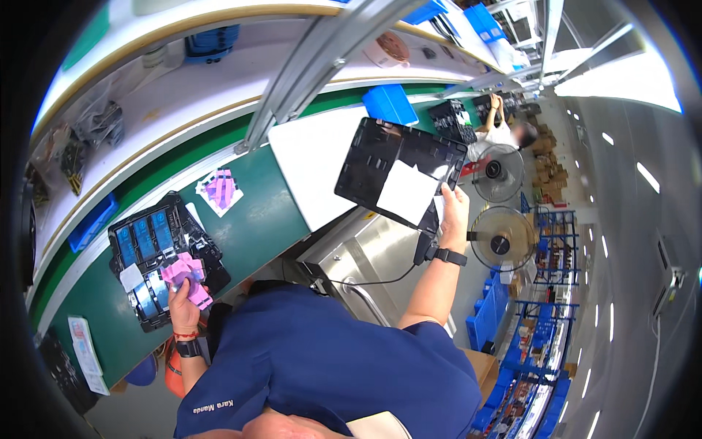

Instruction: Packaging, vacuum sealing, and organizing electronic components at a manufacturing workstation.

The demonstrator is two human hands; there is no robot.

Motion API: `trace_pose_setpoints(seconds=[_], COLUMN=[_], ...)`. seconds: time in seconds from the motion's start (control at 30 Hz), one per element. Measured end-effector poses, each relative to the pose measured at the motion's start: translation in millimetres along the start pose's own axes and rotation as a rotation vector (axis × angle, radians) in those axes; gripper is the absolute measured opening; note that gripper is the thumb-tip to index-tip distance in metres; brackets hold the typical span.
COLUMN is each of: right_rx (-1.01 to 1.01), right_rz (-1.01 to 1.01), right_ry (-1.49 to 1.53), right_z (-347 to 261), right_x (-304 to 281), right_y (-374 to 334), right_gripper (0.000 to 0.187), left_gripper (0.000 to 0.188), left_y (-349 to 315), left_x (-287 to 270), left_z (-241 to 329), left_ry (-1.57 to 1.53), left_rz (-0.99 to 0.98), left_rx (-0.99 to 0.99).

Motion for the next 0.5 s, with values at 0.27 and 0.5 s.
trace_pose_setpoints(seconds=[0.27,0.5], right_rx=[0.056,0.132], right_rz=[-0.275,-0.572], right_ry=[0.095,0.050], right_z=[16.9,29.2], right_x=[69.0,173.8], right_y=[-37.2,-111.1], right_gripper=[0.016,0.020], left_gripper=[0.032,0.030], left_y=[4.5,20.3], left_x=[72.2,139.4], left_z=[-5.7,-48.0], left_ry=[0.199,0.460], left_rz=[-0.312,-0.714], left_rx=[-0.191,-0.206])
Point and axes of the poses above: each hand's wrist, its own y-axis towards the middle knuckle, its own x-axis out of the palm, z = x × y, the point moved 2 cm from there along y, towards the middle knuckle, and after that the axes turned 4 degrees about x, right-handed, at the moved point
